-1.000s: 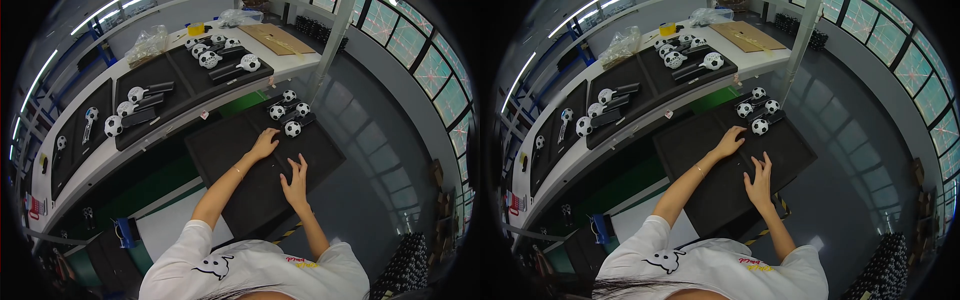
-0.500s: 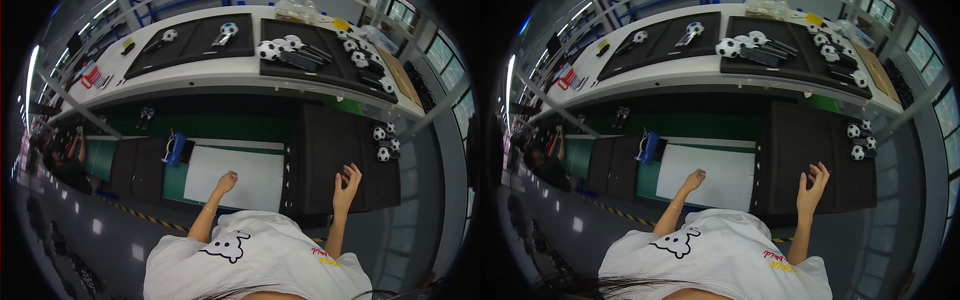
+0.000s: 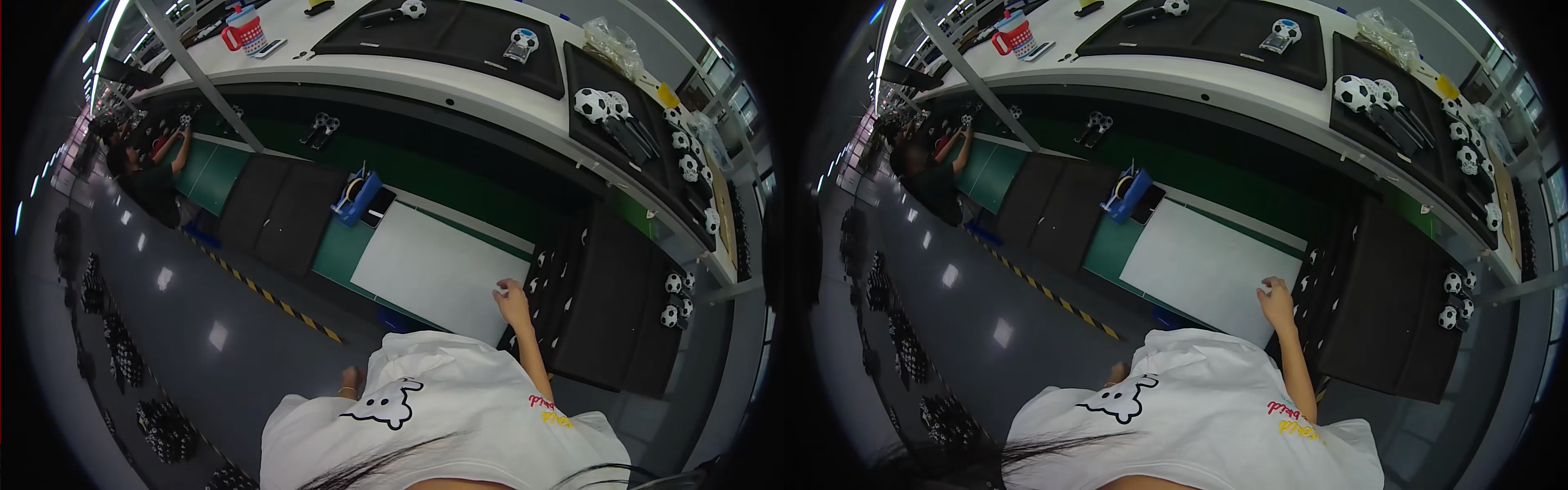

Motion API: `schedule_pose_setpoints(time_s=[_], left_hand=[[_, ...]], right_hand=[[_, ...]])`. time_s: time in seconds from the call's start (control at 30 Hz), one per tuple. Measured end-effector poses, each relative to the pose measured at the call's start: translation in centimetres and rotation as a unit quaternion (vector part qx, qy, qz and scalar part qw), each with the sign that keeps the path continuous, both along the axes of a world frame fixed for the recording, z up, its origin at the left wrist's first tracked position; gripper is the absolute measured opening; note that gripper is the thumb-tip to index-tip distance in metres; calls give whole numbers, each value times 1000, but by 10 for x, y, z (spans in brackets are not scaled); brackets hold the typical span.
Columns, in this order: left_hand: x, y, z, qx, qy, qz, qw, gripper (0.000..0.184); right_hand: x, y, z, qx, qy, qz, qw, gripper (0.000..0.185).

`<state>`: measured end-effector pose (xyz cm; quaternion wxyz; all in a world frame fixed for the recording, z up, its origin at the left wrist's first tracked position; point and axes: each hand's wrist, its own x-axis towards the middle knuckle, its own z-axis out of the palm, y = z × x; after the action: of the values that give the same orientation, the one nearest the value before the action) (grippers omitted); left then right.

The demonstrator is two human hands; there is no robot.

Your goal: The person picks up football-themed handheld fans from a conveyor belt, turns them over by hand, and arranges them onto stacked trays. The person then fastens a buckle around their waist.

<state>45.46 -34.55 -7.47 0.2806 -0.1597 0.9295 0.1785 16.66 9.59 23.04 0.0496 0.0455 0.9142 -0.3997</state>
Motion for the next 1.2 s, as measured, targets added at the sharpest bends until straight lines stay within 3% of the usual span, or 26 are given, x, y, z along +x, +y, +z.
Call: schedule_pose_setpoints(time_s=[0.03,0.07,0.1,0.13,0.17,0.23,0.27,0.33,0.37,0.43,0.47,0.53,0.67,0.77,0.83,0.87,0.93,1.0,1.13,1.2], left_hand=[[-7,18,-27,237,117,365,893,18],[-26,31,-49,419,213,654,593,19],[-54,37,-32,428,226,654,581,21],[-59,39,-27,437,239,655,569,22],[-55,40,-28,434,237,659,566,22],[-62,32,-61,363,128,487,784,24],[-29,23,-45,363,130,489,782,24],[-77,13,13,154,-2,304,940,25],[-85,8,36,151,-5,303,941,25],[-96,5,59,306,38,474,825,25],[-100,4,65,306,36,473,825,25],[-104,-4,64,387,133,498,765,25],[-96,-25,53,367,111,424,821,24],[-86,-40,28,447,17,426,786,25],[-72,-55,-49,310,56,219,924,23],[-78,-48,0,313,51,208,925,23],[-104,-45,56,345,-5,375,860,20],[-129,-49,61,408,55,493,766,19],[-200,-59,66,401,241,375,800,19],[-235,-63,56,291,373,205,857,18]], right_hand=[[-1,-1,-27,50,-89,57,993,27],[-2,-5,-47,50,-95,59,992,27],[-1,-9,-66,-112,-277,-27,954,27],[0,-12,-88,-264,-441,-113,850,27],[5,-6,-129,-260,-446,-112,849,27],[20,15,-202,-531,-523,-163,647,27],[26,12,-198,-529,-524,-161,648,27],[46,-4,-175,-308,-382,-139,860,29],[50,-6,-169,-310,-386,-140,858,29],[47,-5,-165,-341,-395,-148,841,34],[44,-3,-164,-340,-395,-150,840,34],[36,2,-168,-341,-430,-156,821,37],[28,9,-184,-363,-420,-199,808,36],[30,2,-177,-339,-394,-213,827,36],[33,-3,-171,-323,-377,-213,842,35],[35,-6,-172,-304,-364,-201,857,34],[40,-13,-175,-303,-336,-220,864,33],[58,-17,-180,-295,-313,-241,870,31],[91,-23,-187,-275,-258,-324,868,28],[101,-24,-185,-257,-251,-344,867,28]])
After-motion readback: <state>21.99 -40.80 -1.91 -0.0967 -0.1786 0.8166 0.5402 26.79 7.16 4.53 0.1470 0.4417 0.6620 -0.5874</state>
